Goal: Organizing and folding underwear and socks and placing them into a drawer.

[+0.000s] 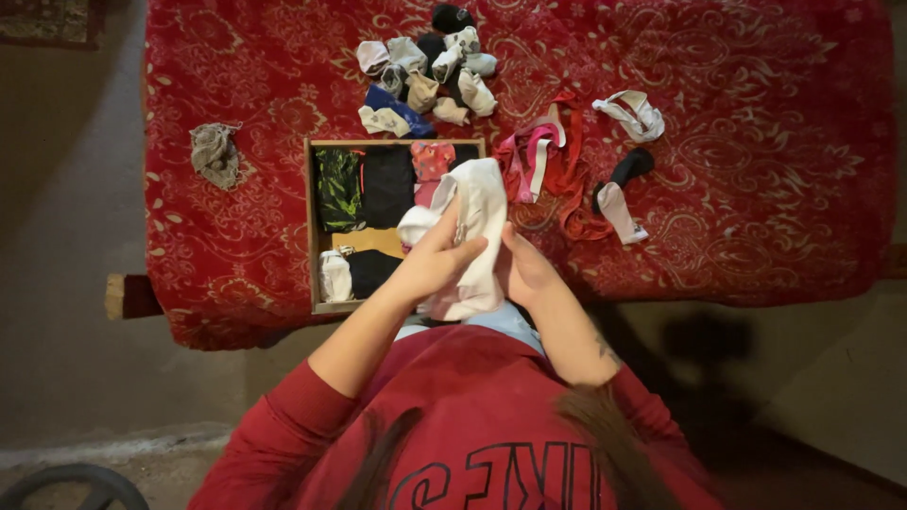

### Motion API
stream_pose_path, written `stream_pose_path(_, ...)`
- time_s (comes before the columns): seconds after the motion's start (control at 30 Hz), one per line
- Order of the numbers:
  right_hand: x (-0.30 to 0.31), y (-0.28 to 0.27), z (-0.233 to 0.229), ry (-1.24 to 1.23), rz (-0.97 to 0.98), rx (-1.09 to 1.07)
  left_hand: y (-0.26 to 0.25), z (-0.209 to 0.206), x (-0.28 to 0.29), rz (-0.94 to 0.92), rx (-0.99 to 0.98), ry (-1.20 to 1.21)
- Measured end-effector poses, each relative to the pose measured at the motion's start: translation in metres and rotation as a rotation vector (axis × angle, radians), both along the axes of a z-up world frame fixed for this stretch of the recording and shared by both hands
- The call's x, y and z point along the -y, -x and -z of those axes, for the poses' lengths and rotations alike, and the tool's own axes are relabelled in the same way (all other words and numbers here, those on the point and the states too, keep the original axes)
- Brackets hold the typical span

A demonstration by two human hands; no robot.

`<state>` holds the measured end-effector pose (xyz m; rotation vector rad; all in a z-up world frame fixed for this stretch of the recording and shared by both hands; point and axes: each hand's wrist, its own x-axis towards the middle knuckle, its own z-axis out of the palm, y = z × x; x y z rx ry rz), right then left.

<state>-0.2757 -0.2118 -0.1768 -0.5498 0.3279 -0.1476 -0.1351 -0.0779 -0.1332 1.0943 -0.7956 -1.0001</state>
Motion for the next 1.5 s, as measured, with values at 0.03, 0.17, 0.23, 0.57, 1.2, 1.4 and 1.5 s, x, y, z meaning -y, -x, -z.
stream_pose_path(0.03,0.000,0.000,0.003,-0.001,-0.004,-0.001,-0.001,-0.002,-0.003,-0.004,-0.001,-0.001)
stream_pose_path(0.17,-0.005,-0.006,0.000,-0.142,-0.016,-0.157,-0.007,-0.019,-0.013,-0.068,0.194,-0.158)
stream_pose_path(0.23,-0.008,-0.009,-0.004,-0.230,-0.026,-0.160,-0.009,-0.022,-0.017,-0.081,0.242,-0.226)
stream_pose_path(0.57,0.000,-0.011,0.002,-0.189,0.169,-0.265,-0.010,-0.011,-0.039,-0.370,0.579,-0.456)
stream_pose_path(1.2,-0.038,-0.019,-0.005,0.140,0.559,-0.175,0.012,0.049,-0.022,-0.470,-0.658,-0.065)
stream_pose_path(1.4,-0.024,-0.009,0.013,0.838,0.588,-0.393,0.002,0.056,-0.018,-0.444,-0.447,0.008)
stream_pose_path(1.5,-0.024,-0.010,-0.006,0.614,0.153,-0.345,0.006,0.054,-0.015,-0.448,-0.556,-0.013)
